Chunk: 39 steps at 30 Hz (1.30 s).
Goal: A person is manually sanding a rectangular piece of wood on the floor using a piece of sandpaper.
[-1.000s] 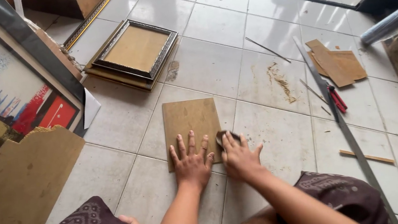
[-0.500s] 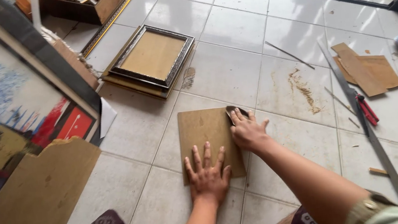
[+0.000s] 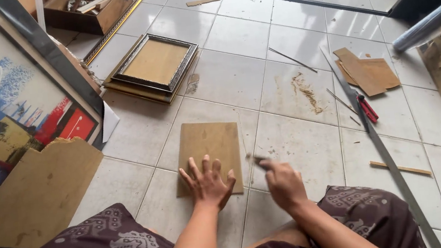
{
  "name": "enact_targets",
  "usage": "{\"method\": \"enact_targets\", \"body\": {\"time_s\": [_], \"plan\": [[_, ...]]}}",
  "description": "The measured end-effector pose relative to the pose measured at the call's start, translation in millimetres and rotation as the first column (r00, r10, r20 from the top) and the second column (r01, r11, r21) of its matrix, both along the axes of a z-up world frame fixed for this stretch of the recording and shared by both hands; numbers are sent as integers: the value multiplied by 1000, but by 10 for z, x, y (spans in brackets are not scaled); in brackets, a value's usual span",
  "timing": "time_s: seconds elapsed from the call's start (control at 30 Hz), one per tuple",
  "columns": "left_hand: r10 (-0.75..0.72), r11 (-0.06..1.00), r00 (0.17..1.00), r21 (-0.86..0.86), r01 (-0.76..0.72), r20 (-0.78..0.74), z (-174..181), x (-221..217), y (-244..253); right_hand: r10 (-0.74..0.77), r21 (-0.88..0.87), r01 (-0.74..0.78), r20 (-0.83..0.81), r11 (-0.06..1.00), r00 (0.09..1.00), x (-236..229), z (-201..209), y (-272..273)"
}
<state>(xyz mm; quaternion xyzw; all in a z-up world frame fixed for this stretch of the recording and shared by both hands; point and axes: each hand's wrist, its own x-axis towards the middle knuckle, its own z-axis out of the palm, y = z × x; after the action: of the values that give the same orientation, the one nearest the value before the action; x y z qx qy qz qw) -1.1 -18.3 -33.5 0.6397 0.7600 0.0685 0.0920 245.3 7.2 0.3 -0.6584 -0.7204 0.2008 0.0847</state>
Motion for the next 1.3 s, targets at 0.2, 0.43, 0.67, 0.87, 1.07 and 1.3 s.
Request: {"method": "enact_targets", "body": {"time_s": [0.2, 0.43, 0.67, 0.87, 1.07, 1.3], "plan": [[-33, 969, 999, -244, 31, -5, 749, 95, -404, -257, 6, 265, -226, 964, 940, -38, 196, 84], [-138, 940, 985, -298, 165, 107, 747, -167, -201, -192, -14, 192, -125, 981, 973, -110, 8, 201], [-183, 924, 983, -343, 170, -7, 924, 52, -108, -195, -25, 195, -247, 980, 949, -221, 92, 356], [-402, 909, 910, -158, 385, -96, 150, -424, 323, -165, -27, 163, -195, 986, 967, -289, 255, 253], [-91, 995, 996, 39, 91, 7, -185, -409, 236, -95, -45, 90, -111, 995, 989, -323, 90, 315], [-204, 977, 965, -36, 212, 165, 539, 45, -97, -34, -44, 32, -56, 999, 998, -321, 93, 287]]}}
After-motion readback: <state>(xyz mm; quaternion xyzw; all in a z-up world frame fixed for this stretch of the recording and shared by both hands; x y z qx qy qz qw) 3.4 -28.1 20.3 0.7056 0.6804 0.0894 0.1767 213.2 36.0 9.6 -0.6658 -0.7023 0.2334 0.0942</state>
